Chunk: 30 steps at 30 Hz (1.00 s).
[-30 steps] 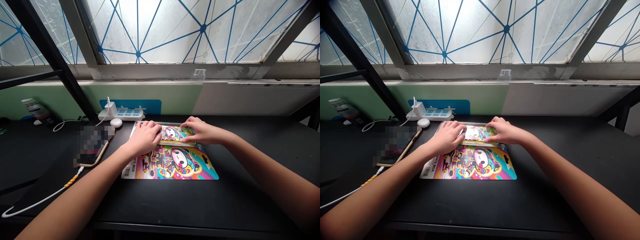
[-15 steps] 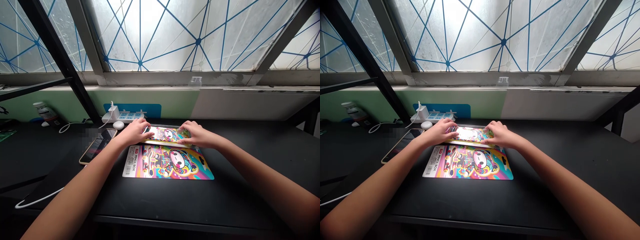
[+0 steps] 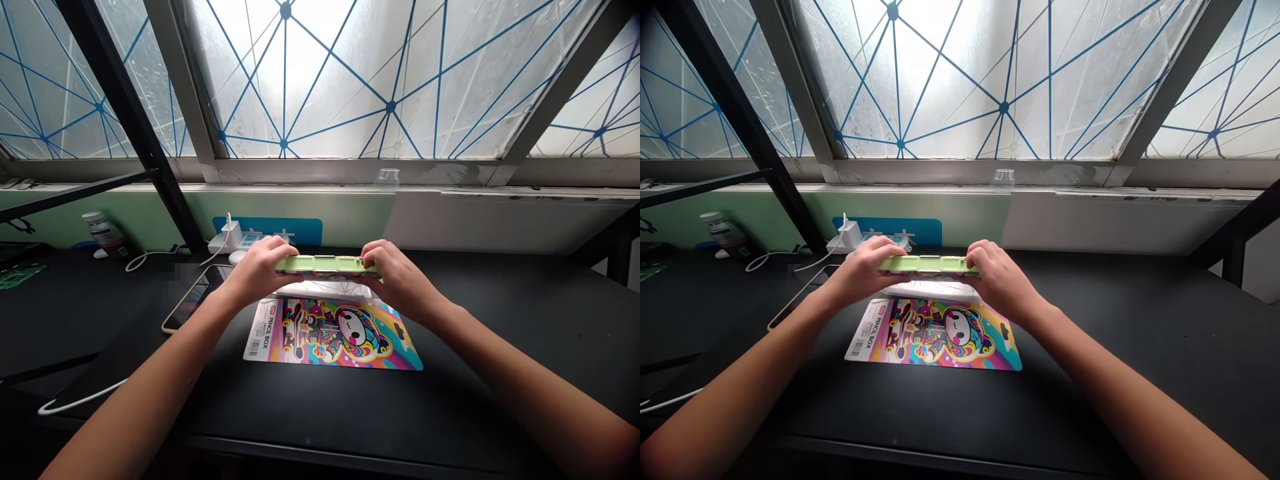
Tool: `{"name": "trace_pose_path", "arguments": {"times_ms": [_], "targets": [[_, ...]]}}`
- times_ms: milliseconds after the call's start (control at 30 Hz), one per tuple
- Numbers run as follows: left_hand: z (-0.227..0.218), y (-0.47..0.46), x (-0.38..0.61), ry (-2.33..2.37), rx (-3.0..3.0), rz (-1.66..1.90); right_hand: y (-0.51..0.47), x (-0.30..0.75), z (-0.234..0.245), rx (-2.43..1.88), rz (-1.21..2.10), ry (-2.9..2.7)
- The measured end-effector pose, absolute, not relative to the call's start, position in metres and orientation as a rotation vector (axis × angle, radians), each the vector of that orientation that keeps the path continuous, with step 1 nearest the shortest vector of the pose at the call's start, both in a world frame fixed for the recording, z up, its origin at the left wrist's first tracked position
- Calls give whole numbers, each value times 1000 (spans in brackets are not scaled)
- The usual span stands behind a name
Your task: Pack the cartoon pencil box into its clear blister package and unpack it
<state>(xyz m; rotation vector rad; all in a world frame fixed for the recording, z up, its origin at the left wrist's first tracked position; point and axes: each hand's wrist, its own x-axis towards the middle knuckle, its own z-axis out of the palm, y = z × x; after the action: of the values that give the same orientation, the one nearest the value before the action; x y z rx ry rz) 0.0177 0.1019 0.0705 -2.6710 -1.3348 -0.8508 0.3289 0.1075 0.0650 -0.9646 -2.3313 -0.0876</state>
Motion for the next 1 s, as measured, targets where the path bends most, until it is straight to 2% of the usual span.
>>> {"name": "trace_pose_path", "arguments": {"times_ms": [100,233,500,633,800,1000], "targets": [[72,63,18,-1144,-2495,-1028,76,333,73,-809,-227,-2254],[55,11,9,-980,-2511,-913,20,347,55,-702,-382,-2286],[10,-26,-4,-1228,-2825,-951,-12,366,9,-669,-169,-2383],[10,-26,-6,-1427,-2916,-957,-11,362,11,-729,-63,-2369],[16,-25,-16,-1706,-3132,-775,-9,373,15,-825,64,-2473],[17,-25,-12,-1901,-3129,-875,1,386,12,-988,289,-2414]]}}
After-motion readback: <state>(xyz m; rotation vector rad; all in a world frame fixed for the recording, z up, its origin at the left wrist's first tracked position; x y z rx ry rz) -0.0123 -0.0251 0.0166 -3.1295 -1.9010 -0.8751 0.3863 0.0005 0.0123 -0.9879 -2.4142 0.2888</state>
